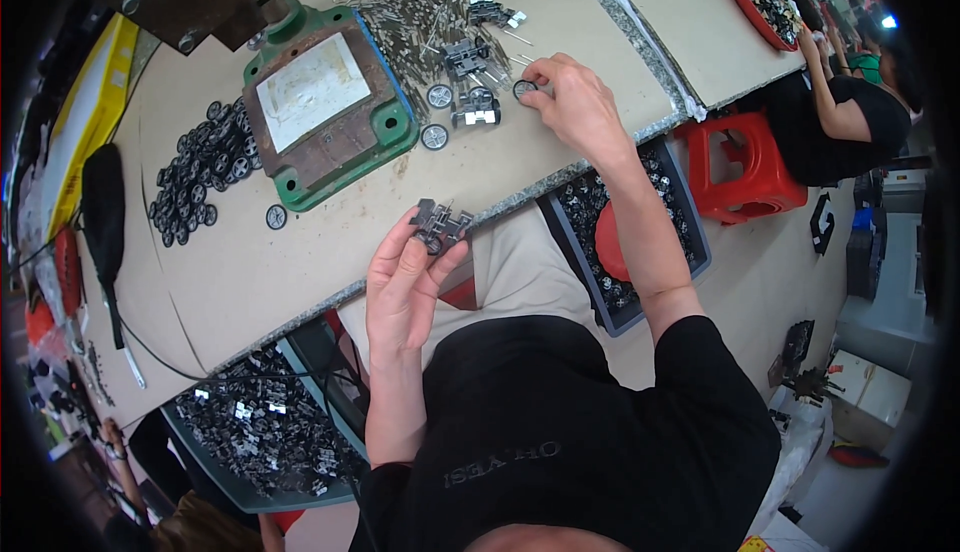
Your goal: The person assembles small metal and plastic components using a manual press machine.
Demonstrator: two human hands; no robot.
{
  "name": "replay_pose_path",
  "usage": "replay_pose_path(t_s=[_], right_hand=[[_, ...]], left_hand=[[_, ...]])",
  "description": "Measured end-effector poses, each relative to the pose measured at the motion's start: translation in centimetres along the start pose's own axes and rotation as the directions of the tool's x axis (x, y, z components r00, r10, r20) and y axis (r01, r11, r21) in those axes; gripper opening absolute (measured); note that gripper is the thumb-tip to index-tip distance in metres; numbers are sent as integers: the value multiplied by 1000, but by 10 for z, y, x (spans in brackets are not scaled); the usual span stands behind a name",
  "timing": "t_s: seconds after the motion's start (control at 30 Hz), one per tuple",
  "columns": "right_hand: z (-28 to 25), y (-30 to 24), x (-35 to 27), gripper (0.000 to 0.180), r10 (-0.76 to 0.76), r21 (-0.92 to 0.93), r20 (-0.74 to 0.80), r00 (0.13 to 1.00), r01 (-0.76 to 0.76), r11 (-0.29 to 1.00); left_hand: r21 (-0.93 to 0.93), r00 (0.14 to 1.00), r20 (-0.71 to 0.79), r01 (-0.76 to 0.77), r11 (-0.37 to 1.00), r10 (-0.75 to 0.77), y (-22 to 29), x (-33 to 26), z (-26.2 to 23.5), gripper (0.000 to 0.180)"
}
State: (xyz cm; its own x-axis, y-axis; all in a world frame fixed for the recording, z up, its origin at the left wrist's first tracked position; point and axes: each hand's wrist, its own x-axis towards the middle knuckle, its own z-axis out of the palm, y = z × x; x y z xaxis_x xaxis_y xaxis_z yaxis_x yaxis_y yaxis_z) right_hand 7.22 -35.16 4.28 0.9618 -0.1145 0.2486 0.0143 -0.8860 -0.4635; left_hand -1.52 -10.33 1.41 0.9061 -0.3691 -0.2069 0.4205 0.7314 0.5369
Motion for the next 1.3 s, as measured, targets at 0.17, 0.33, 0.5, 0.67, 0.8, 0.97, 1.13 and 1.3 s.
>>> replay_pose_path(t_s=[0.17, 0.33, 0.5, 0.67, 0.8, 0.97, 1.13, 1.3], right_hand=[[-3, -2, -2, 23, 117, 227, 157, 981, -151, 962], [-15, -39, -47, 22, 61, 649, 147, 987, -143, 747], [-9, -57, -71, 21, -57, 648, 238, 970, -114, 753], [-5, -55, -75, 22, -170, 615, 207, 964, 7, 788], [-3, -62, -80, 20, -119, 728, 263, 957, -116, 675], [0, -64, -83, 19, -50, 728, 231, 972, -139, 672], [6, -70, -88, 20, -119, 625, 81, 990, 43, 780], [17, -67, -92, 24, -294, 374, -142, 945, 326, 868]], left_hand=[[5, 1000, -27, -16, 1000, 16, -2, 2, 2, 33], [83, 998, -49, -45, 996, 49, -3, 2, 5, 32], [135, 998, -51, -37, 990, 44, -5, 0, 8, 34], [231, 994, -83, -46, 972, 66, -7, -2, 11, 35], [252, 987, -113, -84, 964, 116, -8, -3, 10, 35], [267, 985, -110, -100, 958, 134, -10, -3, 9, 36], [349, 971, -142, -132, 928, 192, -10, -3, 10, 35], [645, 917, -26, -289, 708, 398, -12, -6, 11, 34]])
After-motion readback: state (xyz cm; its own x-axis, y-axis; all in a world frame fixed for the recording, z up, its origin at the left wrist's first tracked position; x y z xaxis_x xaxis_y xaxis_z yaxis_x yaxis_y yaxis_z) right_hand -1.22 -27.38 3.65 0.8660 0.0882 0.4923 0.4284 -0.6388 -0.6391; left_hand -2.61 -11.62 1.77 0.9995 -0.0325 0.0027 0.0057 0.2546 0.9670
